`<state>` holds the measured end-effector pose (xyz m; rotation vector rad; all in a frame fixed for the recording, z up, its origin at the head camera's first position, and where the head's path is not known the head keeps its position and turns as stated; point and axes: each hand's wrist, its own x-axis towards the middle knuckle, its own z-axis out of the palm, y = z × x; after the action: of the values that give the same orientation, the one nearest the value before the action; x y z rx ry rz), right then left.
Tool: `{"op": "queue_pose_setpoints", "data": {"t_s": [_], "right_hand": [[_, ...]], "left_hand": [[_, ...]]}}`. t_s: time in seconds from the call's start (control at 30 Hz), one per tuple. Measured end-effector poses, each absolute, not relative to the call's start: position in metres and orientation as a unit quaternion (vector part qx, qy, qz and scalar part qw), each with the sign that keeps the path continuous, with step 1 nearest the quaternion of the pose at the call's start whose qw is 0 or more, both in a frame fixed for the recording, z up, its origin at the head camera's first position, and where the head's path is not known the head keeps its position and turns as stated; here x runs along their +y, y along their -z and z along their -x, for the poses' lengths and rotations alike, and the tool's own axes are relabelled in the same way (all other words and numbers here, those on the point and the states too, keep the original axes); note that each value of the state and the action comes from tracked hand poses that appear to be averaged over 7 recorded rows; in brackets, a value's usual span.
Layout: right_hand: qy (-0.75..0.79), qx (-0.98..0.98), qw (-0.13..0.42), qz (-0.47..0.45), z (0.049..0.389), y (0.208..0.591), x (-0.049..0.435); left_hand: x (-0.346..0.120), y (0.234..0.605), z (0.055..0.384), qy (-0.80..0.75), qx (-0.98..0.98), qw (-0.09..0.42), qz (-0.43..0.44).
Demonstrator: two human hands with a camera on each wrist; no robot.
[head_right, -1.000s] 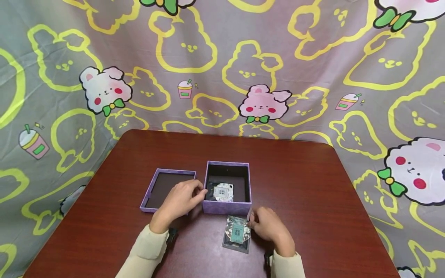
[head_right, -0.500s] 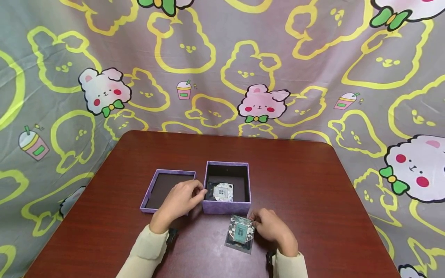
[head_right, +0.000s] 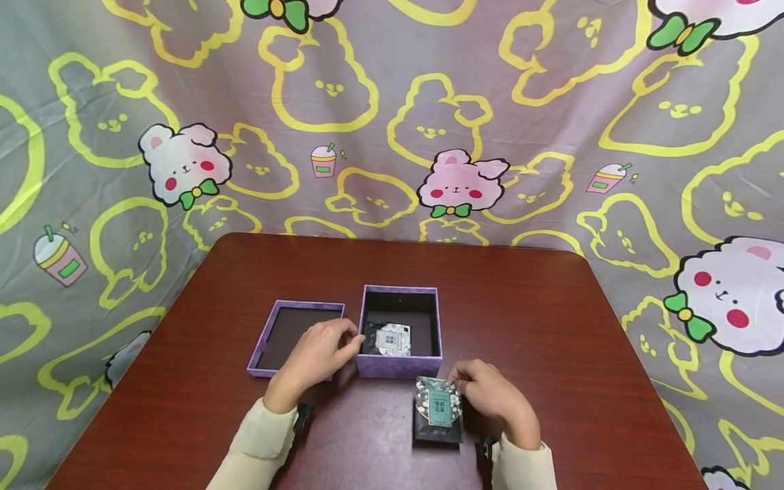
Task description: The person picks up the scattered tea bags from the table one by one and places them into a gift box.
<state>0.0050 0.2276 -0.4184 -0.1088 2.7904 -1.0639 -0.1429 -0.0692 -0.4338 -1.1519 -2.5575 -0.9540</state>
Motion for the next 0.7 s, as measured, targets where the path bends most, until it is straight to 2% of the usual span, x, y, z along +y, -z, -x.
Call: {"op": "queue_pose_setpoints", "data": {"t_s": [0.7], "right_hand": [[0.346,0.933,0.084,0.049,0.002,0.394,0.231]], "left_hand": [[-0.070,0.434,0.142,0.326,-0.860,0.081,0.383]]}}
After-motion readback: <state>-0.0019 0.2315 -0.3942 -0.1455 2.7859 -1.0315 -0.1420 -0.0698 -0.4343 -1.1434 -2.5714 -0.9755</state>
